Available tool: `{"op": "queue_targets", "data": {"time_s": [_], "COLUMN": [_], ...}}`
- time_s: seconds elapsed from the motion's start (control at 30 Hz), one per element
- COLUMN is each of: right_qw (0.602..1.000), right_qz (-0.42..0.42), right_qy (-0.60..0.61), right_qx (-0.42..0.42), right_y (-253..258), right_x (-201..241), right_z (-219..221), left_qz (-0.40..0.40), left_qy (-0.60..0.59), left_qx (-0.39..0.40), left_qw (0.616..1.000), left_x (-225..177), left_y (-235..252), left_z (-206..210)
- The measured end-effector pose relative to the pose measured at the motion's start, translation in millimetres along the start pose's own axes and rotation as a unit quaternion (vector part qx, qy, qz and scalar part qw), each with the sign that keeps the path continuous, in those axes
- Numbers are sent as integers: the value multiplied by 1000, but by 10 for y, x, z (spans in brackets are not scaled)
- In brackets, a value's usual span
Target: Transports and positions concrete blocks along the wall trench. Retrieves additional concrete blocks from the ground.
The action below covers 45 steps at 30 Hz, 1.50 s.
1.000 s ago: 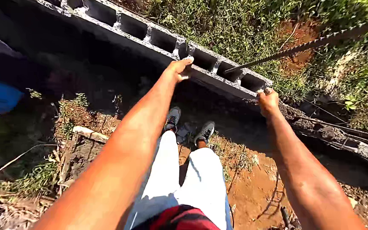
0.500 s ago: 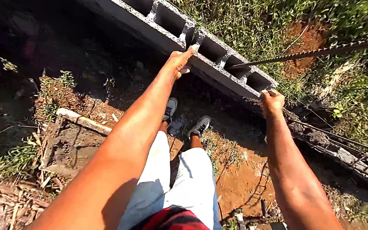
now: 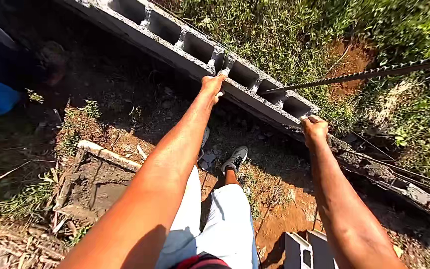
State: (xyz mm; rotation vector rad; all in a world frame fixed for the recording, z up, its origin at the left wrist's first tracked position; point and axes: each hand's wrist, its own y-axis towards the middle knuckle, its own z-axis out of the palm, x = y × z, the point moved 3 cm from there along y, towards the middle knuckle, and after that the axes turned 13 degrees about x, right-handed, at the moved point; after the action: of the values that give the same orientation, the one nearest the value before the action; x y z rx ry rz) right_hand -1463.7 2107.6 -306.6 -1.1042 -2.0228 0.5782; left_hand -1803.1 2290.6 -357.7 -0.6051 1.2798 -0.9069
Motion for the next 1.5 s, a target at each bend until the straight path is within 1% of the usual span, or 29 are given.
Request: {"op": "queue_targets", "data": {"time_s": [0.13,0.27,0.37,0.53,0.6,0.63,0.7,0.8,0.83,0.9,0.93,1.0,1.07,1.13,1.17,1.23,1.3,1.33,1.4,1.47,1.5], "right_qw": [1000,1000,1000,999,995,991,982,978,973,947,929,886,844,800,778,730,688,669,629,611,615], "right_qz": [-2,-5,0,-6,-3,8,26,68,98,194,236,298,355,409,428,455,479,491,515,530,536], "right_qy": [7,-5,0,46,98,134,182,197,208,248,282,353,379,396,415,460,490,499,522,530,518], "right_qx": [-9,-6,-12,-7,-16,-29,-39,10,34,57,39,-47,-136,-186,-199,-222,-239,-249,-258,-256,-258], "right_y": [14,59,74,38,-72,-222,-695,-1694,-2045,-2926,-3404,-4261,-5060,-5728,-5995,-6409,-6638,-6696,-6742,-6742,-6723], "right_x": [-15,7,-4,-25,-116,-215,-465,-1087,-1425,-2300,-2647,-3040,-3335,-3584,-3715,-3943,-4165,-4291,-4616,-5188,-5592], "right_z": [15,20,-44,-8,-5,-3,33,260,366,488,528,393,307,391,530,873,1023,1028,957,851,834], "left_qz": [4,2,-5,-3,-9,-17,-29,-61,-87,-150,-175,-214,-244,-254,-244,-202,-160,-140,-90,-49,-43], "left_qy": [2,28,40,51,69,94,144,158,169,236,282,369,454,526,554,582,583,585,613,652,670], "left_qx": [6,5,7,14,35,42,42,22,25,51,66,106,134,156,161,176,215,241,256,258,266], "left_qw": [1000,1000,999,999,997,995,988,985,981,959,941,898,847,796,779,768,767,762,742,711,692], "left_x": [13,33,-1,-16,12,36,82,305,392,601,633,697,770,836,867,928,999,1040,1224,1624,1936], "left_y": [-19,16,3,-69,-109,-174,-403,-796,-942,-1238,-1315,-1311,-1266,-1129,-1030,-891,-979,-1078,-1280,-1569,-1742], "left_z": [23,-59,15,17,-54,-104,-298,-837,-911,-911,-946,-938,-779,-483,-310,115,681,965,1493,1975,2206]}}
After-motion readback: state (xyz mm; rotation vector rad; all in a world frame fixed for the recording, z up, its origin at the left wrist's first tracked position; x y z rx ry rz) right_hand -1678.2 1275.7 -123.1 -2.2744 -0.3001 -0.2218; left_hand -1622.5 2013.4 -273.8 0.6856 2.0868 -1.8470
